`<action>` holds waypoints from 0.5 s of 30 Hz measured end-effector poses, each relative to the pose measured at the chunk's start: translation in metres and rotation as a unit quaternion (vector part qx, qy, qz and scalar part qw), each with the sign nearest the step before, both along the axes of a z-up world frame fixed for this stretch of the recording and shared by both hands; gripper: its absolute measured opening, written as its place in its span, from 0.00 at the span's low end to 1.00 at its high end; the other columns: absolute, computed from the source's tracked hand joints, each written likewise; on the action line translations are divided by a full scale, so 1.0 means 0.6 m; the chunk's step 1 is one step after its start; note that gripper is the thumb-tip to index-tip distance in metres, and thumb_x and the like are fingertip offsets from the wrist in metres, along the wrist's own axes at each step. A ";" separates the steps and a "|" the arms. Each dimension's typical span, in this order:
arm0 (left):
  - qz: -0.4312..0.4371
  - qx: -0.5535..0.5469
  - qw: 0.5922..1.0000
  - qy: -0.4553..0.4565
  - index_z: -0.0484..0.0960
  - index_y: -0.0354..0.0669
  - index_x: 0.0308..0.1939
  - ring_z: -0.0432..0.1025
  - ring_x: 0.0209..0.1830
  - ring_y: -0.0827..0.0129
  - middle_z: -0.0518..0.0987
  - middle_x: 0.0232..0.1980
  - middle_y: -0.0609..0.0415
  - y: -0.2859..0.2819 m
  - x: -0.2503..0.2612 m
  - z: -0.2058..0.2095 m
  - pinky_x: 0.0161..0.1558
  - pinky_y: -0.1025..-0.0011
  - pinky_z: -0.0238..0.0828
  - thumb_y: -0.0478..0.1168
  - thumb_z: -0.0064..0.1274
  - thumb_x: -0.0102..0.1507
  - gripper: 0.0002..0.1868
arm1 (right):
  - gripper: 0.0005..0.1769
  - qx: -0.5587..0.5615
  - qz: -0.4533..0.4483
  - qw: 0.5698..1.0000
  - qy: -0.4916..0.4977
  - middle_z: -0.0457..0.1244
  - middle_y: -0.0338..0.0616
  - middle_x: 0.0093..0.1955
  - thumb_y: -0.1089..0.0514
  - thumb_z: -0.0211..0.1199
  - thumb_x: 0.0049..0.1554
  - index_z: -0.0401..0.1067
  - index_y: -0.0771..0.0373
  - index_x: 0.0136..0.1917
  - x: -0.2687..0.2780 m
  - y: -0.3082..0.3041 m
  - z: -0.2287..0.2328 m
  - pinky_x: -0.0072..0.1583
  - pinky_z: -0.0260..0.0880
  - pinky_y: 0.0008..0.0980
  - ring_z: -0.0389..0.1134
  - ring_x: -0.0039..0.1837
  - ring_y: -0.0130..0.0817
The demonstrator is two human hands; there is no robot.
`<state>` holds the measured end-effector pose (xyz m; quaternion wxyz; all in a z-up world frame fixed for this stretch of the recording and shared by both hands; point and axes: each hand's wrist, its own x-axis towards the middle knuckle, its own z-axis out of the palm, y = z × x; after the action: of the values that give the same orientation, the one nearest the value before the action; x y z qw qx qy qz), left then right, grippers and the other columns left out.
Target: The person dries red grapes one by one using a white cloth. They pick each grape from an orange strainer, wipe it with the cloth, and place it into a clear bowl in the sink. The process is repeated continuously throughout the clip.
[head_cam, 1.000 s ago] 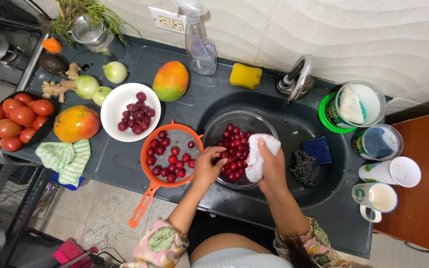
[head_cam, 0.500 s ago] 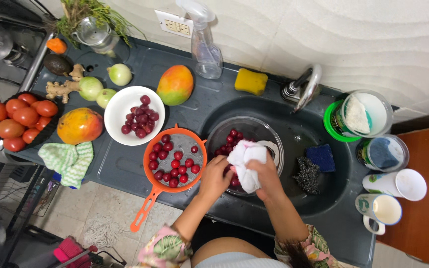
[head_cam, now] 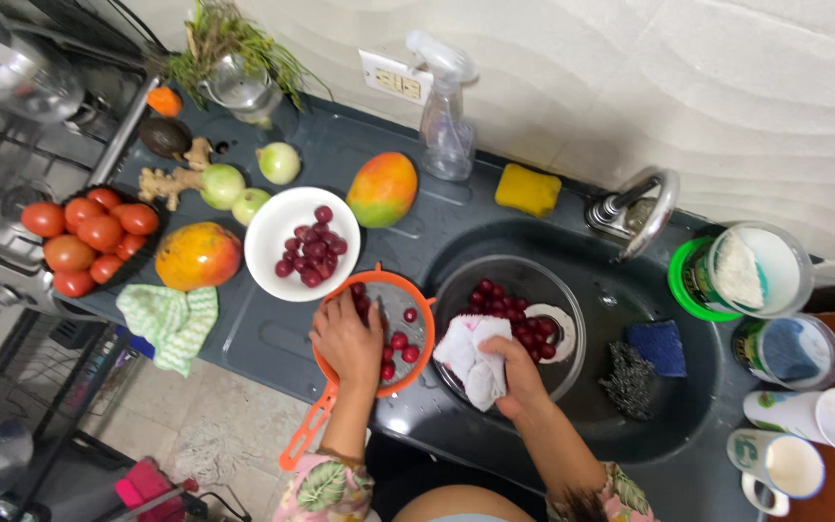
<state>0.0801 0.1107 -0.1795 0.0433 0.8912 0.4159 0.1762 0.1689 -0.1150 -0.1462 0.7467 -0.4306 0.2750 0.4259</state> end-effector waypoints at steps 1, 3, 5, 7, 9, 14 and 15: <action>-0.001 0.002 1.000 -0.001 0.83 0.49 0.57 0.72 0.57 0.52 0.82 0.51 0.52 0.003 0.001 -0.007 0.53 0.50 0.69 0.55 0.63 0.58 0.27 | 0.29 0.002 -0.001 1.000 -0.001 0.67 0.52 0.51 0.65 0.66 0.48 0.70 0.62 0.64 0.000 0.008 0.004 0.54 0.69 0.53 0.67 0.51 0.48; 0.010 0.037 0.999 0.037 0.83 0.56 0.55 0.70 0.56 0.58 0.80 0.47 0.60 0.003 0.004 -0.021 0.57 0.54 0.65 0.54 0.65 0.55 0.25 | 0.28 -0.010 -0.007 0.999 0.033 0.66 0.51 0.49 0.68 0.64 0.46 0.70 0.63 0.62 0.001 0.016 0.011 0.57 0.70 0.54 0.68 0.51 0.49; 0.005 0.025 0.999 0.024 0.83 0.58 0.55 0.70 0.57 0.60 0.81 0.47 0.61 0.010 -0.002 -0.030 0.59 0.55 0.62 0.53 0.65 0.55 0.24 | 0.26 -0.005 -0.027 0.998 0.054 0.67 0.50 0.49 0.69 0.62 0.46 0.72 0.64 0.59 0.001 0.041 0.088 0.57 0.70 0.52 0.68 0.51 0.48; -0.001 0.011 1.000 0.012 0.82 0.59 0.55 0.70 0.57 0.62 0.81 0.47 0.63 0.010 -0.008 -0.026 0.61 0.55 0.60 0.52 0.65 0.56 0.24 | 0.24 -0.003 -0.047 0.996 0.076 0.68 0.49 0.49 0.70 0.61 0.45 0.73 0.64 0.57 0.004 0.053 0.132 0.57 0.70 0.50 0.68 0.51 0.48; -0.028 -0.016 0.998 -0.060 0.81 0.63 0.57 0.73 0.58 0.72 0.82 0.42 0.69 0.005 -0.014 -0.007 0.65 0.60 0.55 0.50 0.60 0.63 0.18 | 0.26 0.014 -0.083 0.992 0.095 0.68 0.54 0.53 0.70 0.57 0.45 0.73 0.66 0.59 0.011 0.055 0.140 0.61 0.69 0.56 0.68 0.54 0.53; -0.037 -0.037 0.999 0.010 0.82 0.62 0.56 0.70 0.61 0.65 0.80 0.50 0.63 0.007 -0.022 -0.006 0.63 0.56 0.57 0.53 0.64 0.57 0.23 | 0.25 0.046 -0.106 0.987 0.107 0.65 0.57 0.54 0.68 0.53 0.46 0.70 0.67 0.59 0.016 0.067 0.183 0.69 0.63 0.62 0.68 0.62 0.57; -0.023 -0.037 0.997 0.066 0.83 0.61 0.55 0.68 0.60 0.60 0.78 0.51 0.62 0.008 -0.022 -0.006 0.61 0.54 0.59 0.55 0.65 0.57 0.23 | 0.28 0.066 -0.110 0.985 0.112 0.66 0.60 0.57 0.67 0.52 0.45 0.70 0.66 0.61 0.016 0.064 0.174 0.71 0.61 0.67 0.67 0.65 0.61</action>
<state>0.0672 0.1154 -0.1832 0.0530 0.9080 0.4034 0.1001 0.1785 -0.0767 -0.0419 0.7799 -0.2972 0.3741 0.4042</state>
